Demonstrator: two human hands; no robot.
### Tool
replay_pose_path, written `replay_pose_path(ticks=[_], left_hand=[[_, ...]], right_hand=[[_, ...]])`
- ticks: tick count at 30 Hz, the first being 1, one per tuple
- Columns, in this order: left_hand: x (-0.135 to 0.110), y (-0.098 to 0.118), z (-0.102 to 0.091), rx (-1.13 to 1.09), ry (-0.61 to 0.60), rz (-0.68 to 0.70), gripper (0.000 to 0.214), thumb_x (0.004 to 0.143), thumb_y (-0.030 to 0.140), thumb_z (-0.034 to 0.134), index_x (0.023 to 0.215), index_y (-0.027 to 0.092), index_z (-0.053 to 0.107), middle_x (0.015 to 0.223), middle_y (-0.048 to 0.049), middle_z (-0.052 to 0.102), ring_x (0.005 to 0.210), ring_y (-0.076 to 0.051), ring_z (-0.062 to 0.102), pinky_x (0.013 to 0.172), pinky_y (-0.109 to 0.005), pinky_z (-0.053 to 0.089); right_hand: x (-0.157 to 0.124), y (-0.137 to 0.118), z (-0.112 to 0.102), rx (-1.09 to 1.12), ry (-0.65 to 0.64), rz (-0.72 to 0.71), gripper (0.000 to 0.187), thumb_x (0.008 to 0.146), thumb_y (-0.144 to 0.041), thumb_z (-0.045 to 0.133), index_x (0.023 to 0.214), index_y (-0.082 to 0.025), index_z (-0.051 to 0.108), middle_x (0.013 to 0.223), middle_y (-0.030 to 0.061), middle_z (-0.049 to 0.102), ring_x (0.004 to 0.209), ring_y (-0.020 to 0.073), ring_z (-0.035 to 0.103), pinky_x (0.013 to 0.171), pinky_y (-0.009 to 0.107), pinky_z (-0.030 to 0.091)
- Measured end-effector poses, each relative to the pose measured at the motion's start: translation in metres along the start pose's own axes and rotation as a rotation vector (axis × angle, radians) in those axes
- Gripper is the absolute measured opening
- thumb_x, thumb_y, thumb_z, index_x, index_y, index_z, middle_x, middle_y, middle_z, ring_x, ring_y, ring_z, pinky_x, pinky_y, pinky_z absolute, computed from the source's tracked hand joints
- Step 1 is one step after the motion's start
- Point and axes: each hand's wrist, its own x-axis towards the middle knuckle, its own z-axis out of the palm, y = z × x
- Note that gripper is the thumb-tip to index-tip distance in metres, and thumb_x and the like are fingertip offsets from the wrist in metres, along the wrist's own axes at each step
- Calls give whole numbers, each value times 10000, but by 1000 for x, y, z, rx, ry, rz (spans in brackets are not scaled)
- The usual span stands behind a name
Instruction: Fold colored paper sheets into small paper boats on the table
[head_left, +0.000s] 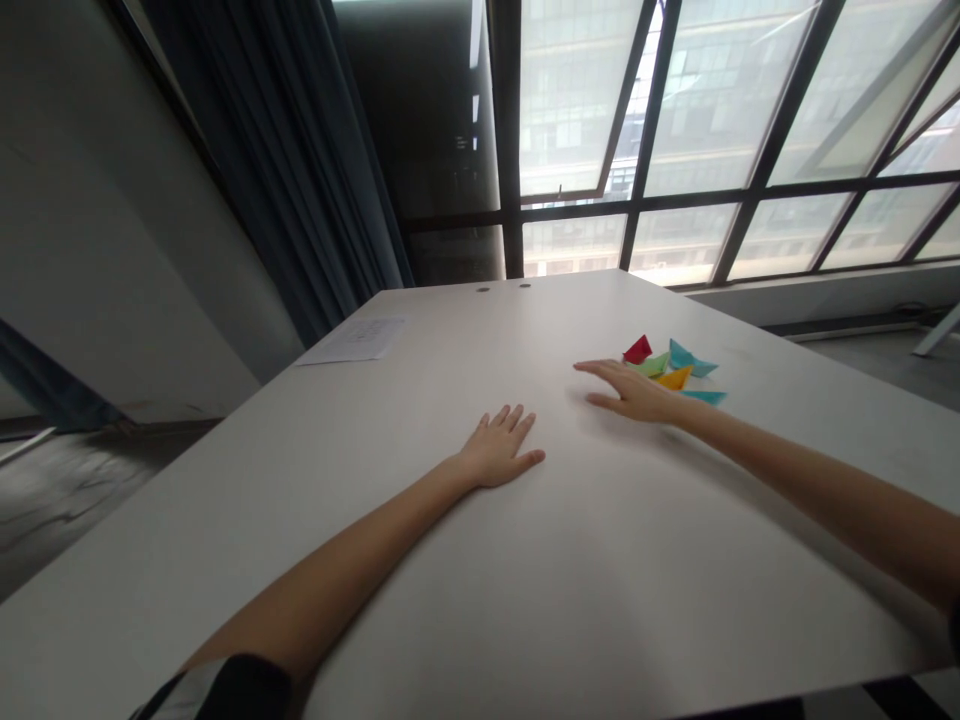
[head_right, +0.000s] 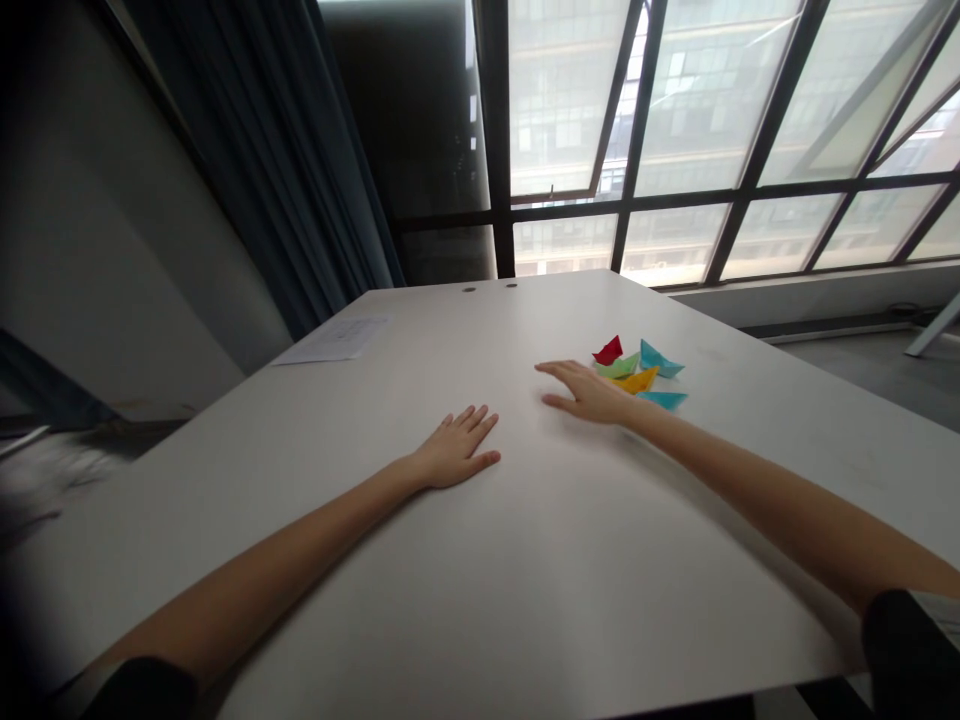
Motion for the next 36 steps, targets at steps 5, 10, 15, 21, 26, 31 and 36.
replay_pose_path(ticks=[5,10,15,21,26,31,36], left_hand=[[-13,-12,-9,21,-42,110,670,835,625,185,1400,266,149,1475,-92,125,1347,-267,125,1042,-498,152],[-15,-12,-7,27,-21,109,662,842,616,179,1401,263,145,1475,-93,128,1348,-265,119,1041,-503,148],[-17,-11,-6,10,5,94,664,837,623,184,1394,261,178,1472,-95,147,1344,-261,143,1043,-490,161],[-18,-10,-8,0,20,76,623,852,591,214,1382,265,221,1465,-87,188,1339,-248,170,1048,-469,171],[-18,-10,-9,0,19,75,607,857,575,230,1381,266,227,1463,-85,193,1339,-248,173,1047,-473,175],[-18,-10,-8,-2,28,83,617,854,582,225,1381,261,228,1463,-87,194,1337,-251,179,1047,-474,177],[-17,-9,-8,3,18,71,604,857,571,247,1379,269,229,1465,-79,190,1340,-243,171,1047,-464,182]], right_hand=[[-16,-20,33,63,-253,-68,721,818,-585,379,1415,-241,168,1451,69,246,1316,262,230,1069,447,193],[-20,-21,42,45,-334,-97,674,834,-576,355,1410,-287,155,1452,65,232,1326,252,204,1063,501,143],[-25,-24,43,70,-281,-105,665,821,-573,390,1397,-290,216,1440,65,264,1315,267,230,1057,497,167],[-27,-28,42,85,-257,-84,650,811,-578,405,1381,-294,273,1426,62,301,1303,270,262,1054,478,194],[-26,-29,41,99,-249,-80,635,812,-579,403,1371,-297,298,1418,58,322,1296,268,279,1052,473,201],[-26,-29,41,89,-254,-75,633,816,-576,397,1373,-292,296,1418,62,321,1294,264,283,1051,469,207],[-26,-27,42,118,-239,-80,631,805,-581,413,1360,-294,325,1410,59,338,1289,269,292,1053,471,203]])
